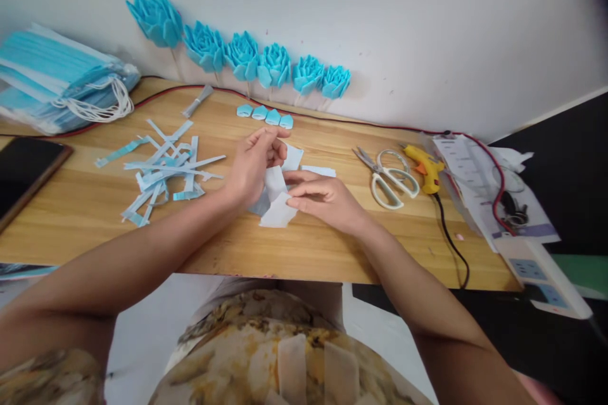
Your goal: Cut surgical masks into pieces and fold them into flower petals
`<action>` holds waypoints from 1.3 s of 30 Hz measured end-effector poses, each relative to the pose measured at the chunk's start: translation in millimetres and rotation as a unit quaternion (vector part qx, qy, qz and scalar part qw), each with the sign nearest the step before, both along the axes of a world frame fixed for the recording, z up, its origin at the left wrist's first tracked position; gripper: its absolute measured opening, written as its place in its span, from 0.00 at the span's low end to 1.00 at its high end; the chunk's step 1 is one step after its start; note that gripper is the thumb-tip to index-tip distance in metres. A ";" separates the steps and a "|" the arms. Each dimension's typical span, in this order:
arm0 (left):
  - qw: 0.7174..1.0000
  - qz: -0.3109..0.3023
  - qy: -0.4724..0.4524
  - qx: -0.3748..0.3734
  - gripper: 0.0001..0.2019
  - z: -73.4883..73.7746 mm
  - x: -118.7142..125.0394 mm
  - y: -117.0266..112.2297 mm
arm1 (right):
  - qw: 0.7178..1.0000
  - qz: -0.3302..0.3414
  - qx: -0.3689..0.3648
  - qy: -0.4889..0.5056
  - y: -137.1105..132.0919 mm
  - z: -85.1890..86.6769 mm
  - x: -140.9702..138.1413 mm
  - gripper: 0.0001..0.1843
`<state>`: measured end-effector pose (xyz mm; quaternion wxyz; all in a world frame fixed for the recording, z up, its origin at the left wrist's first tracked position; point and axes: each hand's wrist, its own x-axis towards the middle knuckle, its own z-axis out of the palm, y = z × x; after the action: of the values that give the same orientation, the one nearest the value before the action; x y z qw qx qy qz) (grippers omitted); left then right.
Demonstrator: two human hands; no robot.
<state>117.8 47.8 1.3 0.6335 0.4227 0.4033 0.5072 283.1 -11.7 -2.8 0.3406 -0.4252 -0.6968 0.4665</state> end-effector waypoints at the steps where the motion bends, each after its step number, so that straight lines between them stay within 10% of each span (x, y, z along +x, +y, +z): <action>1: 1.000 -0.007 0.001 0.009 0.11 -0.6 0.2 -0.6 | 0.999 -0.006 0.028 -0.021 -1.2 -0.1 -2.1 0.08; 11: 0.984 -0.149 0.086 0.051 0.24 -8.7 -1.5 2.6 | 0.957 -0.120 0.226 -0.134 6.7 10.4 19.5 0.09; 26: 0.987 -0.135 0.076 0.044 0.12 -13.5 -2.4 8.4 | 0.979 -0.081 0.179 -0.046 5.5 27.0 36.3 0.05; 39: 0.983 -0.176 0.059 0.000 0.14 -2.4 4.0 -4.2 | 0.955 -0.192 0.214 -0.076 13.2 12.1 28.1 0.06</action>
<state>121.8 43.5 -1.1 0.6879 0.5166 0.3591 0.3618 311.3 1.5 9.2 0.4524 -0.5024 -0.7095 0.1989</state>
